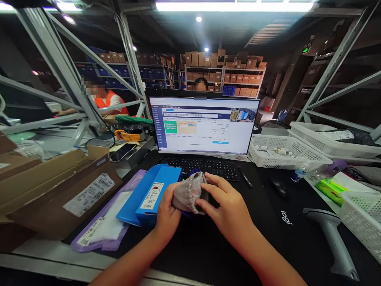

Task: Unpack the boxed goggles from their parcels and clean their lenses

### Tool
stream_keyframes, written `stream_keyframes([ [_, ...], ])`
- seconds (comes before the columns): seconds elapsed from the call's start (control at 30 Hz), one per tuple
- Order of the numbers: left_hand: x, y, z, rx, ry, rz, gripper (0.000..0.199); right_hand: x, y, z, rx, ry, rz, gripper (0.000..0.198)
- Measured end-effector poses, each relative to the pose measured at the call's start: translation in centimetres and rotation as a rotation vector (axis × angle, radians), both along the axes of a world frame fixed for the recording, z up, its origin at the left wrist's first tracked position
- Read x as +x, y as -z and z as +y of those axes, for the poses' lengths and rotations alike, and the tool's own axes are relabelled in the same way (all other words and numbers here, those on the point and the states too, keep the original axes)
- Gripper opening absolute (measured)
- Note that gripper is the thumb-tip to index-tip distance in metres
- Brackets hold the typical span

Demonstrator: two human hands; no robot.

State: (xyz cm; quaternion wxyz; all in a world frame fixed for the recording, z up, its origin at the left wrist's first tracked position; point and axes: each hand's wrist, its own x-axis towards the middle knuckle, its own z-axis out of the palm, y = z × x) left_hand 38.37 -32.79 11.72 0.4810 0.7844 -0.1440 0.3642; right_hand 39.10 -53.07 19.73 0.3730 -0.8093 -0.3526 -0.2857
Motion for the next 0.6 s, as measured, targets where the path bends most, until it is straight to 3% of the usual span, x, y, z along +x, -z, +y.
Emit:
stream_keyframes([
  [0.2, 0.2, -0.1, 0.0, 0.001, 0.006, 0.019, 0.054, 0.9, 0.5, 0.6, 0.122, -0.022, 0.082, 0.007],
  [0.3, 0.2, -0.1, -0.1, 0.012, -0.024, 0.076, 0.054, 0.7, 0.4, 0.8, 0.105, 0.03, 0.108, 0.014],
  [0.5, 0.0, -0.2, 0.1, -0.037, -0.062, 0.284, 0.046, -0.7, 0.9, 1.9, 0.029, 0.164, -0.258, 0.009],
  [0.6, 0.0, -0.3, 0.2, -0.048, -0.02, 0.252, 0.043, -1.0, 1.1, 2.2, 0.046, 0.091, -0.16, 0.01],
])
